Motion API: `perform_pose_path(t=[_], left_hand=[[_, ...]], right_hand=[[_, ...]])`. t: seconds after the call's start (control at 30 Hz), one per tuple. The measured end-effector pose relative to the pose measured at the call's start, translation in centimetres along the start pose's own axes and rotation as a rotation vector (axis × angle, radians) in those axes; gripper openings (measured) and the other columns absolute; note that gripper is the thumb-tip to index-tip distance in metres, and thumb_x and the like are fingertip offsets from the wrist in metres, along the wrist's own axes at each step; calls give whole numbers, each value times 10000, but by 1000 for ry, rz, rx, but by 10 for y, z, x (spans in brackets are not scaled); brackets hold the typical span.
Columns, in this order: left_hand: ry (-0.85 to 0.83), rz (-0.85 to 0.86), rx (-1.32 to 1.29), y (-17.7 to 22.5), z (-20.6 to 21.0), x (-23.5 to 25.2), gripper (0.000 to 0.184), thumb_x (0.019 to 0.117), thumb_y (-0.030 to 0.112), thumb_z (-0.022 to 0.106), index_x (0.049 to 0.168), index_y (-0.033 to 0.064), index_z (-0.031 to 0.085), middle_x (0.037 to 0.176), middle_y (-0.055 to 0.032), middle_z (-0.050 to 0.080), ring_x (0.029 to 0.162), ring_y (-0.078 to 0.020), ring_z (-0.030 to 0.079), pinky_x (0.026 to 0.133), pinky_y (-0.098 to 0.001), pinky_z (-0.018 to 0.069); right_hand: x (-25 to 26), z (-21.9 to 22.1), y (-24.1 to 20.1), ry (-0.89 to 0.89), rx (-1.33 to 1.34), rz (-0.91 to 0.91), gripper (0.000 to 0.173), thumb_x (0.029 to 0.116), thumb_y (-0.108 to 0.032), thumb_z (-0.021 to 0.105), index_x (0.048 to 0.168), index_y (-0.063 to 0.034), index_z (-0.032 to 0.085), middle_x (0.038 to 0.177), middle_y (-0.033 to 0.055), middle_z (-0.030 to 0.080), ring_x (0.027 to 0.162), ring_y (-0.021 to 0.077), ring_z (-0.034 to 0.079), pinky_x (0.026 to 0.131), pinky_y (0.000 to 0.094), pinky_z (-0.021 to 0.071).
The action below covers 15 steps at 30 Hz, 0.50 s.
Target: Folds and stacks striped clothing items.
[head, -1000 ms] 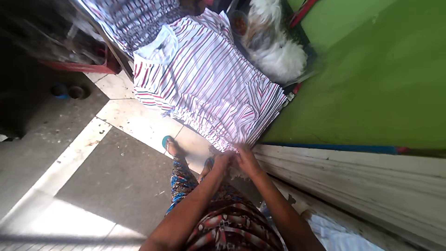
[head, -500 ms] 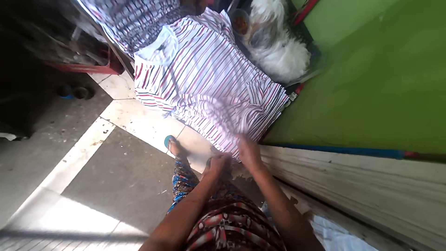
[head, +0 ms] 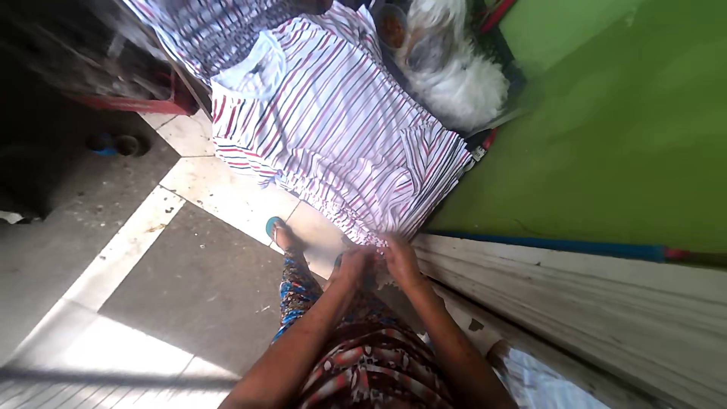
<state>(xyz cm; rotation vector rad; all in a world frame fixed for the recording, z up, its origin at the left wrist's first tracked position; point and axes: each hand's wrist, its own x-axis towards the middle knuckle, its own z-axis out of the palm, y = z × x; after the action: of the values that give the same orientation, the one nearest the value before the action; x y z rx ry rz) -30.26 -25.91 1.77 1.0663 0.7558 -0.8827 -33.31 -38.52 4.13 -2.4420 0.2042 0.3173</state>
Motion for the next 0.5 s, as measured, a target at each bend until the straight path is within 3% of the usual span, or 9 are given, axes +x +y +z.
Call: perform_pose_path(t=[0.17, 0.3, 0.5], left_hand=[[-8, 121, 181, 7, 0, -7, 154, 1022, 109, 598, 935, -17, 619, 789, -55, 644, 680, -103, 619, 670, -262, 537], [-51, 146, 136, 12, 1, -8, 142, 1026, 60, 568, 903, -10, 583, 759, -65, 674, 664, -114, 671, 668, -264, 583], [-96, 143, 90, 12, 3, -4, 61, 1017, 18, 569, 982, -31, 558, 771, -73, 672, 664, -126, 684, 663, -264, 594]], right_hand=[[-1, -8, -3, 14, 25, -11, 306, 996, -8, 547, 1268, 75, 661, 1261, 267, 674, 1195, 403, 654, 1059, 491, 499], [-3, -12, -10, 56, 56, -4, 299, 994, -13, 553, 1256, 80, 663, 1225, 267, 688, 1151, 399, 675, 1027, 497, 519], [1, -22, -13, -10, 59, 26, 308, 1012, -41, 543, 1275, 82, 648, 1237, 270, 680, 1158, 397, 670, 1039, 496, 508]])
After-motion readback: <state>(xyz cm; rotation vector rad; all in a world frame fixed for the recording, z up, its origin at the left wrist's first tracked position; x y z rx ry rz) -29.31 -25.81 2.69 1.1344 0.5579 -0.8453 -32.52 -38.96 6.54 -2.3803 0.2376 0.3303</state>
